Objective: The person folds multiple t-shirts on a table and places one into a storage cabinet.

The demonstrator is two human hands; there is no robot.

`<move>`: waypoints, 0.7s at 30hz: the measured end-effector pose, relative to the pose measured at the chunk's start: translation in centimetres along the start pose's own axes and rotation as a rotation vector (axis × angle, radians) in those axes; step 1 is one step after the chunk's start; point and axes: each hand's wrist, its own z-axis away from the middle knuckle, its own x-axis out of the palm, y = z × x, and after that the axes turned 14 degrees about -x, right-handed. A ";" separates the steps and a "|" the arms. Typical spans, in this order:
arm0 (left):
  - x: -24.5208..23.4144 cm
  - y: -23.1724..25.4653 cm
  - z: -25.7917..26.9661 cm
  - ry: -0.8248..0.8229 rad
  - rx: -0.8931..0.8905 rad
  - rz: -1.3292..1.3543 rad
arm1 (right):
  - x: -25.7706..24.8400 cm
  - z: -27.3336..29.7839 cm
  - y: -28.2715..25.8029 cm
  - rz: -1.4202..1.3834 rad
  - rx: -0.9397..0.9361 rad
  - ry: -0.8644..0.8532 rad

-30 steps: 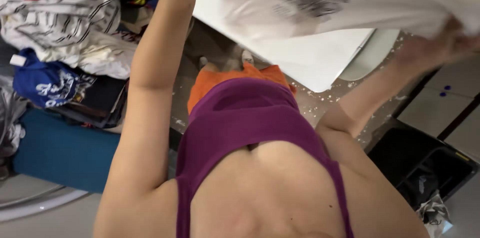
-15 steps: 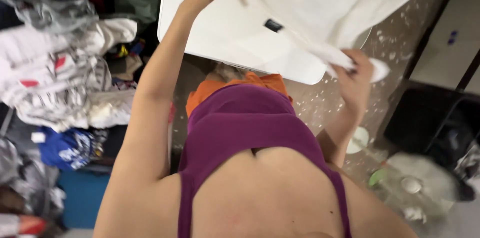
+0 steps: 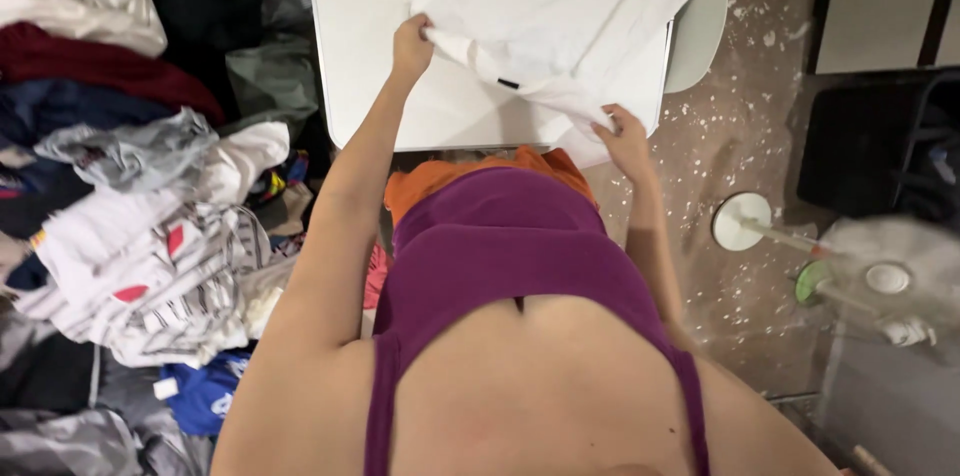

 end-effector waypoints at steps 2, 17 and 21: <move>0.4 0.3 -2.5 0.229 0.423 -0.045 | -0.9 0.5 -1.8 -0.219 0.112 -0.007; -13.4 -15.3 3.3 0.533 0.303 0.238 | 18.4 -5.3 -13.9 -0.224 -0.670 -0.890; -7.8 -25.1 10.7 0.479 0.127 0.177 | 15.3 -7.0 -7.9 -0.127 -0.118 -0.911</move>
